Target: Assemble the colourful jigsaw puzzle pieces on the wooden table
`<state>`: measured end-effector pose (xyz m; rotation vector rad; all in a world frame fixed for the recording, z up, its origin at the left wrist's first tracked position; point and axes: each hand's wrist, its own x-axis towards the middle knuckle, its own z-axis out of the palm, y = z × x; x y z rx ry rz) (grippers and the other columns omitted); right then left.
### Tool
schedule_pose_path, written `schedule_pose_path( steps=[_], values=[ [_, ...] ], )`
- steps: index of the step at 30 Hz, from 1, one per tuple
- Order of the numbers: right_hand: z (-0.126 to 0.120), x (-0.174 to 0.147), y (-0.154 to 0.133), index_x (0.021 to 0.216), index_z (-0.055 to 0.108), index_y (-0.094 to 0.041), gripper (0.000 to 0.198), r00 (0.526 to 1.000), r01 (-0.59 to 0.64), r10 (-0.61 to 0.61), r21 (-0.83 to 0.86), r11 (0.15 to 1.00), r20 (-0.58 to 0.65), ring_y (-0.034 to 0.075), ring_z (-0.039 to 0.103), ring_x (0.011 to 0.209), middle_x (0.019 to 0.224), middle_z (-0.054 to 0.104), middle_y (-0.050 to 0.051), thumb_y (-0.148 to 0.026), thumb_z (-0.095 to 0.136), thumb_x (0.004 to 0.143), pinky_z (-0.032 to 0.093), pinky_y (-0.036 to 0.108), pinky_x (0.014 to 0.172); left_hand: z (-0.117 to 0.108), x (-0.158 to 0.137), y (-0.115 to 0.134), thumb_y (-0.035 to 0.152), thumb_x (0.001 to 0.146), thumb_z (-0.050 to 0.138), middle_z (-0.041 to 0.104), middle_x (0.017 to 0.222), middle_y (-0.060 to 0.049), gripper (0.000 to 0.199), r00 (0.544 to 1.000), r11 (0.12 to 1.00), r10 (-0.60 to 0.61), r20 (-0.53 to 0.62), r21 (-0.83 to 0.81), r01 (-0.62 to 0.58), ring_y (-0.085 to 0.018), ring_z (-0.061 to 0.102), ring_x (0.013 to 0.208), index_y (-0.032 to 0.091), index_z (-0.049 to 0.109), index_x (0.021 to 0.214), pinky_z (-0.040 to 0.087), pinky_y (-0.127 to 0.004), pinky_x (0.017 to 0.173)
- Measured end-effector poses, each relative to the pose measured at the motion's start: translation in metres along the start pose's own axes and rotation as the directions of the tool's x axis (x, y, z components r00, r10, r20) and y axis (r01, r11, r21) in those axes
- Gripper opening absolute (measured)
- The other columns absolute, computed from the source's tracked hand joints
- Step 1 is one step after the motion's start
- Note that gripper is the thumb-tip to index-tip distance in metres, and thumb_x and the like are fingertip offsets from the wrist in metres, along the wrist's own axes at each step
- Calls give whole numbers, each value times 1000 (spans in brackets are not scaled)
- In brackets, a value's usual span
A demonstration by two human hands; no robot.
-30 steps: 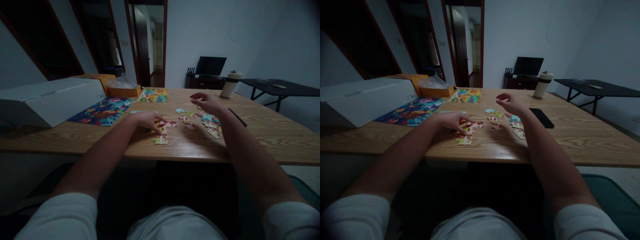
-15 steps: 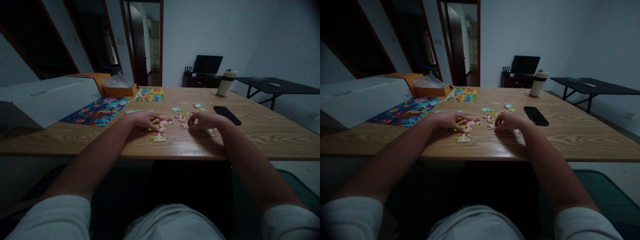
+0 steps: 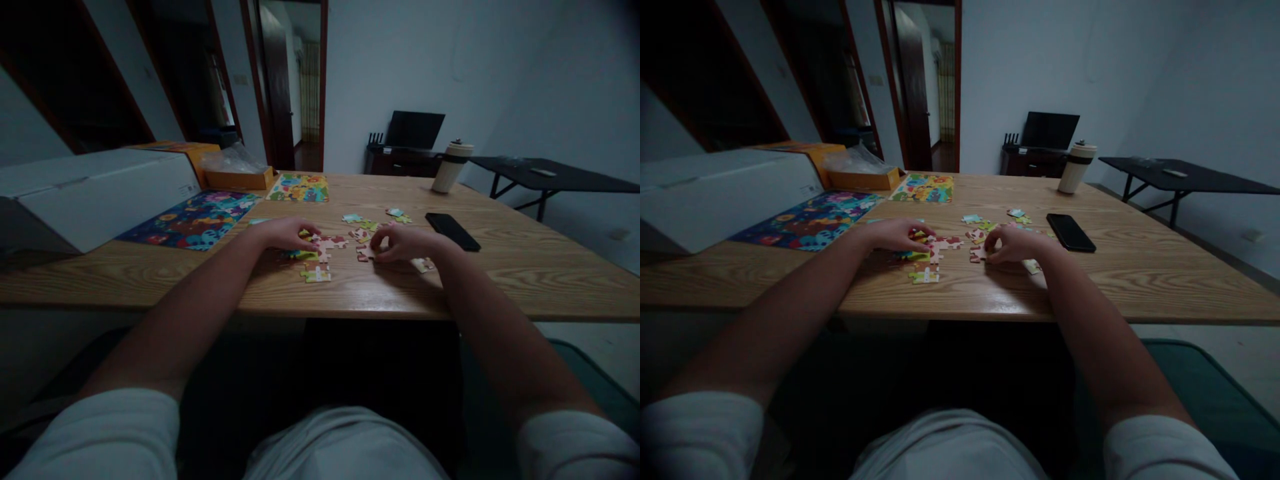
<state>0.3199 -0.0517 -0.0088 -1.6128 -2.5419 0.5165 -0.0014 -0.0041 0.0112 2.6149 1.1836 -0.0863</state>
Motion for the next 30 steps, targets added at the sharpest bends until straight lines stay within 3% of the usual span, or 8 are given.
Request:
schedule_pose_path(
  steps=[4,7,11,17,20,24,30],
  values=[
    [-10,-4,22,103,71,-24,34,989,-145,146,-13,989,18,21,66,83,100,72,5,-30,73,70,49,30,72,2,2,-4,65,80,57,62,132,-9,68,1000,1000,8,-14,11,-7,-25,58,113,24,58,134,41,-30,93],
    [-15,-7,27,110,71,-23,40,966,-258,256,-51,965,-41,23,66,79,98,73,7,-36,72,72,50,32,69,2,3,-5,64,82,56,62,133,-9,67,1000,1000,24,-10,6,-24,-24,58,114,23,57,135,41,-29,93],
    [-4,5,12,112,70,-18,48,963,-188,164,-97,977,-215,25,66,82,102,72,13,-54,61,81,49,34,72,2,3,-4,63,84,54,63,131,-8,63,1000,1000,18,-24,6,-18,-23,59,112,23,58,133,41,-28,93],
    [21,33,-14,85,76,-21,55,942,-178,99,-229,957,-320,24,65,74,86,71,14,-69,50,83,46,33,65,2,5,-6,64,83,54,62,133,-9,64,1000,1000,-9,-29,10,9,-25,58,115,24,59,133,41,-31,94],
    [24,35,-16,82,75,-20,51,940,-190,111,-224,956,-322,23,65,73,84,71,13,-64,49,86,45,33,65,4,7,-10,65,83,53,62,133,-9,65,1000,1000,1,-31,4,0,-25,58,115,25,59,133,41,-30,94],
    [24,32,-13,106,68,-20,40,925,-180,115,-151,972,-363,24,65,77,95,72,12,-52,57,85,45,33,67,5,8,-12,65,83,52,62,132,-10,66,999,1000,10,-33,2,-10,-25,58,114,23,59,133,41,-32,94],
    [22,20,-7,121,55,-20,52,937,-44,45,12,999,-346,21,64,83,106,69,8,-37,71,75,46,29,71,2,4,-5,59,85,53,62,133,-9,60,999,1000,-10,-35,-4,10,-25,58,113,25,58,134,42,-32,95]
  ],
)
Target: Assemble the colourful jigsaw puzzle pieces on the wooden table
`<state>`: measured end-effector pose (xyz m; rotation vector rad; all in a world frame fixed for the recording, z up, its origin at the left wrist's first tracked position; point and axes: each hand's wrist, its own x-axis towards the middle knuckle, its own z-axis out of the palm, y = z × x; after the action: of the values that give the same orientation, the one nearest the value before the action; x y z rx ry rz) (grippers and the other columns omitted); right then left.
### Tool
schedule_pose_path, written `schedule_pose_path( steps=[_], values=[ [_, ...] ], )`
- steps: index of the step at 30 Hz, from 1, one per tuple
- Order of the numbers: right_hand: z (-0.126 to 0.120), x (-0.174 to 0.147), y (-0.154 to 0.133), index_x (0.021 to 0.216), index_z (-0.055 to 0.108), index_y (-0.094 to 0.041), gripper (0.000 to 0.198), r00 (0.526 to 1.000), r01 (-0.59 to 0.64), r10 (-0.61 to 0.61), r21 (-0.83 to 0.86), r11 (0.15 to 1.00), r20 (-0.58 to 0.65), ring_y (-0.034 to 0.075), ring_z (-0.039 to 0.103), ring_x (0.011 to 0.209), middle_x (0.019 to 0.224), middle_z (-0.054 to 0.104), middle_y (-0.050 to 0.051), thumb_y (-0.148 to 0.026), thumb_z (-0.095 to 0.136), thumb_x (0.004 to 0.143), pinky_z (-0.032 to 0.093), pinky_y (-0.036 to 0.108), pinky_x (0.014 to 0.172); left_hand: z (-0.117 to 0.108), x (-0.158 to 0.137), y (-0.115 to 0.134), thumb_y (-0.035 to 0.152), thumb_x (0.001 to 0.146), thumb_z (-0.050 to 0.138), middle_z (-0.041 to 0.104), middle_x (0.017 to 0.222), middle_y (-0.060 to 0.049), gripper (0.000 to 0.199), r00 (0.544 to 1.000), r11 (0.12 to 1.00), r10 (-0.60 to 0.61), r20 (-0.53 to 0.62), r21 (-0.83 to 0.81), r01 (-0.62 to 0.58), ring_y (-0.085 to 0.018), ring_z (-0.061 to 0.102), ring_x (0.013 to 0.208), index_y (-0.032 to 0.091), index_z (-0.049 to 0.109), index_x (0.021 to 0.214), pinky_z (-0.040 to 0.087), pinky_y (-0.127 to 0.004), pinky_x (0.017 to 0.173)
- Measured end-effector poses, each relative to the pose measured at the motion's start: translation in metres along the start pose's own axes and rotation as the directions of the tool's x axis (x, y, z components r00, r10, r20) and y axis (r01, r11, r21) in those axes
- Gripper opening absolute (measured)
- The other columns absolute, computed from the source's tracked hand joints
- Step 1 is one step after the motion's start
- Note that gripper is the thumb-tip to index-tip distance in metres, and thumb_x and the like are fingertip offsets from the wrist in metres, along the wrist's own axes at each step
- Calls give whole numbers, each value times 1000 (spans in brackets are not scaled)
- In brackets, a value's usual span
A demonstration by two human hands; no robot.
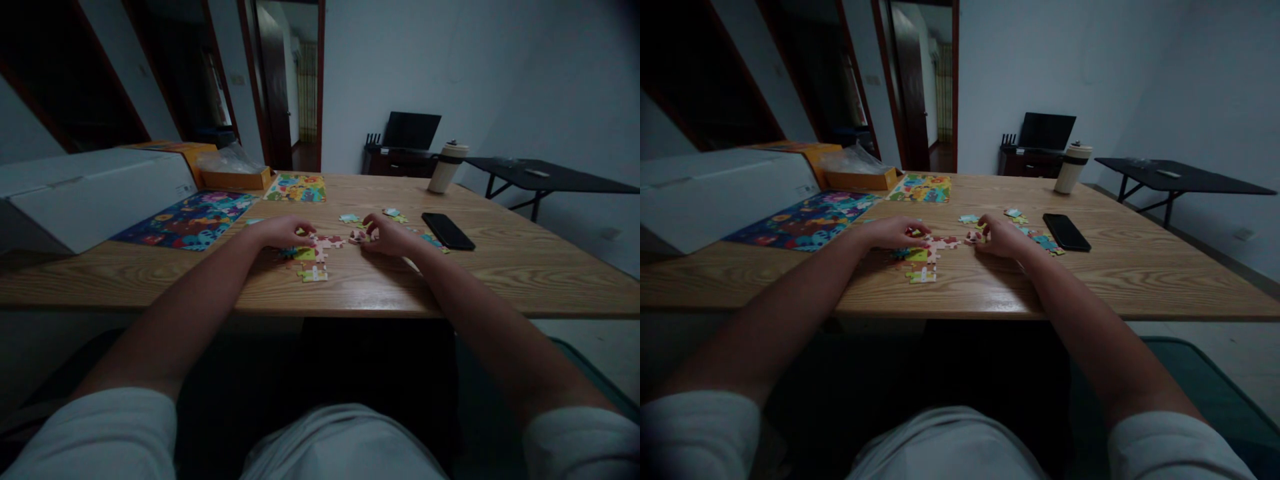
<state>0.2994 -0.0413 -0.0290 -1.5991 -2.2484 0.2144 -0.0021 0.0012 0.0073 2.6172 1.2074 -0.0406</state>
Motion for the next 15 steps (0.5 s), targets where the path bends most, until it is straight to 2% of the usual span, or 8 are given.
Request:
schedule_pose_path(
  steps=[6,10,15],
  values=[
    [-1,0,-6,117,60,-22,45,994,104,-104,-14,994,15,22,63,92,115,68,7,-32,70,75,46,30,79,2,3,-4,63,84,53,64,130,-8,61,1000,1000,24,-6,10,-24,-24,59,112,25,60,132,41,-30,93],
    [2,3,-14,122,63,-22,40,985,160,-157,-46,986,71,22,64,96,114,69,8,-33,63,83,46,30,83,4,5,-7,65,83,52,64,129,-9,65,999,999,34,-10,8,-34,-24,59,111,23,61,131,42,-30,92],
    [5,4,-22,125,66,-25,39,967,245,-242,-35,969,79,24,60,112,126,65,9,-44,49,95,43,35,96,2,3,-2,61,86,51,64,128,-10,62,999,999,38,2,12,-38,-25,60,109,21,61,131,42,-30,90]
  ],
)
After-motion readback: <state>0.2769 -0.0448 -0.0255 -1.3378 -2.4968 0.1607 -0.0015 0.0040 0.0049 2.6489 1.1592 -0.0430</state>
